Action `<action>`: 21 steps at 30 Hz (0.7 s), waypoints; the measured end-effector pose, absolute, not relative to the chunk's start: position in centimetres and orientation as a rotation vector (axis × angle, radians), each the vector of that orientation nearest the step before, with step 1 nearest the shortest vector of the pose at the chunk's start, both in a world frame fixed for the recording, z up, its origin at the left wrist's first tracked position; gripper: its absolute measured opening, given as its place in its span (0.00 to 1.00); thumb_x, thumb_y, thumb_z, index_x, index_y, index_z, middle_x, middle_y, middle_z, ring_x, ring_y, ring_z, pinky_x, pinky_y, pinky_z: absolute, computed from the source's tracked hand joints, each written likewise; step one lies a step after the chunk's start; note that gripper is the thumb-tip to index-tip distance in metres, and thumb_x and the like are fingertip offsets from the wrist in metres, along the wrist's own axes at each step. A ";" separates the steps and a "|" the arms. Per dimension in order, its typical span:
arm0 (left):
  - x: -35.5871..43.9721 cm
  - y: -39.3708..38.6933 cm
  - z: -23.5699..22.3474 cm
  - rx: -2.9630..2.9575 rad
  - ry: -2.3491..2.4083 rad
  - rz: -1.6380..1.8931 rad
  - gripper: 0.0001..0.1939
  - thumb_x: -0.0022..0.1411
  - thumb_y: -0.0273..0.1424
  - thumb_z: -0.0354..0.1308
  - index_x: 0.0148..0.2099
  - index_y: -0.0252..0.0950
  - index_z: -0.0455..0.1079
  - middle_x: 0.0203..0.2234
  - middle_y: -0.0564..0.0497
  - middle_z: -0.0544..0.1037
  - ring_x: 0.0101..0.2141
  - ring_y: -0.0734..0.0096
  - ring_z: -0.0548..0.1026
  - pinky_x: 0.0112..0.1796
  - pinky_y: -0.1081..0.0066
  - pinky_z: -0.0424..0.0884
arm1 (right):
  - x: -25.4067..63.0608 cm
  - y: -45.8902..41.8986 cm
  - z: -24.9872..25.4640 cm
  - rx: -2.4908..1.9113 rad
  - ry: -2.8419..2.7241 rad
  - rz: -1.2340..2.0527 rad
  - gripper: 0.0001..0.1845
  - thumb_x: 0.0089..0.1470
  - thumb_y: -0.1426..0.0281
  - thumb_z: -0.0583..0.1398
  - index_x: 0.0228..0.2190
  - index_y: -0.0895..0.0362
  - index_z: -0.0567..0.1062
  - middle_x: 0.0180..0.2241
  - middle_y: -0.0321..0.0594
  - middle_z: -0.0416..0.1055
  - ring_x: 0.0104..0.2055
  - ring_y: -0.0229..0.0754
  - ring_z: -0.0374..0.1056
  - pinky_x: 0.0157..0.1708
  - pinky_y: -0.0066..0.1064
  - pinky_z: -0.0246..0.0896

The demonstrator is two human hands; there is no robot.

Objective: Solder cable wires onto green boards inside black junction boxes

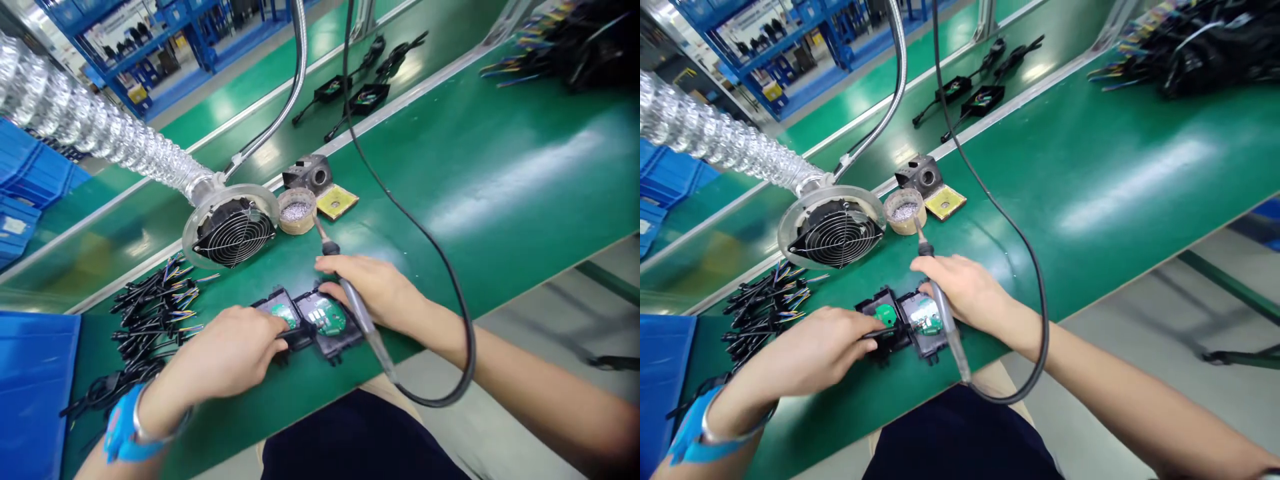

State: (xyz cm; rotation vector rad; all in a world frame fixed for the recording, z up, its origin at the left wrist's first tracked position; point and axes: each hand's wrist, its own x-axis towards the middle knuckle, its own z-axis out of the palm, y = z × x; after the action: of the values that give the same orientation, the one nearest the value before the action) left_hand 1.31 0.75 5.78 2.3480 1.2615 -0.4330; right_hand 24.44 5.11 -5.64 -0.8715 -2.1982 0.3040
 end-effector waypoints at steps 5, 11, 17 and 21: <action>-0.3 3.2 3.8 1.526 1.071 -0.199 0.13 0.67 0.37 0.50 0.43 0.36 0.74 0.24 0.55 0.76 0.21 0.77 0.66 0.23 0.77 0.61 | 22.6 1.4 -3.8 -0.953 -1.992 0.208 0.07 0.56 0.74 0.58 0.39 0.57 0.68 0.28 0.38 0.71 0.28 0.40 0.67 0.30 0.33 0.62; -1.4 0.9 1.5 1.260 1.135 -0.009 0.21 0.67 0.43 0.49 0.53 0.34 0.68 0.25 0.53 0.76 0.17 0.78 0.62 0.19 0.76 0.57 | 21.4 -1.2 -6.0 -1.028 -2.077 0.269 0.12 0.56 0.76 0.57 0.43 0.58 0.67 0.32 0.41 0.71 0.33 0.44 0.67 0.37 0.37 0.59; -2.0 -3.7 1.5 2.250 1.835 -0.356 0.23 0.61 0.39 0.62 0.55 0.33 0.68 0.31 0.47 0.79 0.31 0.58 0.77 0.32 0.65 0.70 | 23.4 2.0 -6.9 -0.650 -2.340 0.579 0.15 0.59 0.81 0.51 0.45 0.54 0.64 0.33 0.36 0.72 0.29 0.37 0.63 0.38 0.36 0.57; -1.0 -6.5 -1.0 2.694 1.982 0.015 0.27 0.66 0.35 0.54 0.63 0.26 0.59 0.52 0.34 0.73 0.52 0.48 0.71 0.49 0.56 0.66 | 22.7 2.9 -7.2 -0.513 -2.268 0.726 0.13 0.61 0.79 0.51 0.46 0.54 0.64 0.40 0.40 0.75 0.36 0.38 0.70 0.46 0.37 0.60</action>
State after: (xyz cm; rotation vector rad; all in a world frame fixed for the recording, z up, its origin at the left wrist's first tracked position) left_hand -0.96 -6.52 -1.02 2.6943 1.9819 0.0149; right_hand 22.69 2.86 -7.17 -0.5129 -2.2676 0.7264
